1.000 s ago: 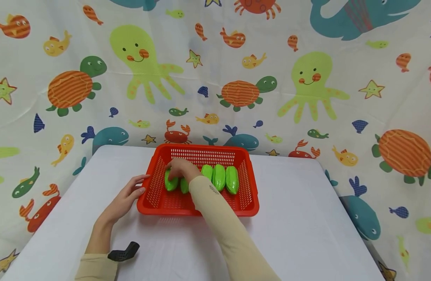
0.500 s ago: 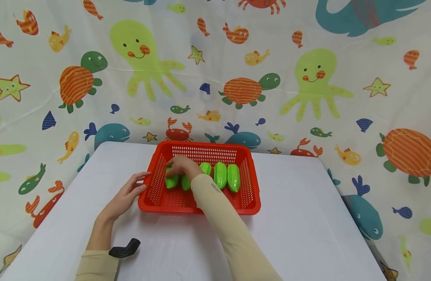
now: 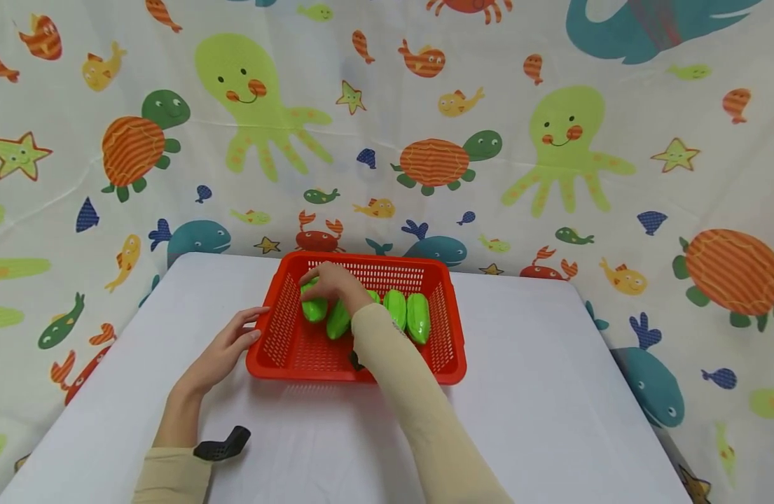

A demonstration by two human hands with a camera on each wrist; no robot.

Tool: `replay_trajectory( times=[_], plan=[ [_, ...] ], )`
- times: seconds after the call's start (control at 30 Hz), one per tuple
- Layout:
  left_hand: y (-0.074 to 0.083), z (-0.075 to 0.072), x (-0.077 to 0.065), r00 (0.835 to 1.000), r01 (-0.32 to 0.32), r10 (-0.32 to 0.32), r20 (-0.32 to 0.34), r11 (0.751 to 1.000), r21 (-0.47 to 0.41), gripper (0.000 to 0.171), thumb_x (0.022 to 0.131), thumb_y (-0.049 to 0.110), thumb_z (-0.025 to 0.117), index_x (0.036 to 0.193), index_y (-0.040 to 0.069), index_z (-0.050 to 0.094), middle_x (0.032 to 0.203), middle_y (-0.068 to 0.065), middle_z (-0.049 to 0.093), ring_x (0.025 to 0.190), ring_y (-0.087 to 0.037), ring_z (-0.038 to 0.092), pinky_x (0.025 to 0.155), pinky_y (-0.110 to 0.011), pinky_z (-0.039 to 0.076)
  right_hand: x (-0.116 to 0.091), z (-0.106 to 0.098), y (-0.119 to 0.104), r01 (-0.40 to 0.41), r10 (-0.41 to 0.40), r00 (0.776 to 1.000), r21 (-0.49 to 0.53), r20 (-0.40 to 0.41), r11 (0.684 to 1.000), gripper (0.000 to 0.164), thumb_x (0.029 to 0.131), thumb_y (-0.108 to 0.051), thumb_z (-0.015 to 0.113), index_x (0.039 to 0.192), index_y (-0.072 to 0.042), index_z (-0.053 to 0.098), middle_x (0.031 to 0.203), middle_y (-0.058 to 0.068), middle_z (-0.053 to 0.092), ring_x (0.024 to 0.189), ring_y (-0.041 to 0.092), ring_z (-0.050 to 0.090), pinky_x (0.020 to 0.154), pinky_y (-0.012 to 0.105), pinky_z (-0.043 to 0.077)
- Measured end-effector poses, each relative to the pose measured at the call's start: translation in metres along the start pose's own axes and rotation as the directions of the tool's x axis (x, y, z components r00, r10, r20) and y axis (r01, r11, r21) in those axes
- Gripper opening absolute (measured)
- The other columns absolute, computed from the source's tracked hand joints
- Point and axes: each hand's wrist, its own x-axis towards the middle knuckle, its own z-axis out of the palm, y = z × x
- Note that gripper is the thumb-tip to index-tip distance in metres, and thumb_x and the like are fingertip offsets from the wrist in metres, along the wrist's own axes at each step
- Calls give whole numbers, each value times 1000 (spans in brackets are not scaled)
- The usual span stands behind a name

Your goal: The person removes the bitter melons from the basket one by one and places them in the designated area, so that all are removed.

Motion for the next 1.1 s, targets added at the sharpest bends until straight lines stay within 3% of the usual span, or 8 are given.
replay_trajectory(
  times=[0.37,0.53,0.77,1.1],
  plan=[
    [-4,-5,7,1000,-8,8,11,1000,-5,52,100,34,54,148,24,36,147,-9,40,126,-36,48,94,-51,50,-7,-24,-4,31,-30,997,19,-75,999,38,90,-25,72,128,-20,66,136,7,54,112,21,51,83,27,50],
    [-7,-8,11,1000,-15,15,20,1000,2,51,101,34,53,148,23,36,146,-9,41,126,-36,47,95,-50,50,-14,-36,-5,47,-43,995,48,-95,998,41,92,-29,70,131,-21,63,138,5,52,118,23,50,91,32,48],
    [-9,-8,11,999,-21,22,26,1000,-4,51,101,32,53,148,22,36,145,-11,42,124,-36,48,94,-50,50,-31,-55,-1,77,-52,991,216,-120,973,43,92,-28,69,133,-21,61,147,10,46,137,32,40,101,41,44],
    [-7,-7,9,1000,-5,6,24,1000,-5,54,99,34,56,149,24,36,147,-9,40,127,-35,46,92,-50,51,-65,-84,8,108,-16,970,371,-244,922,42,92,-32,69,132,-28,61,139,11,50,126,24,47,95,41,48]
  ],
)
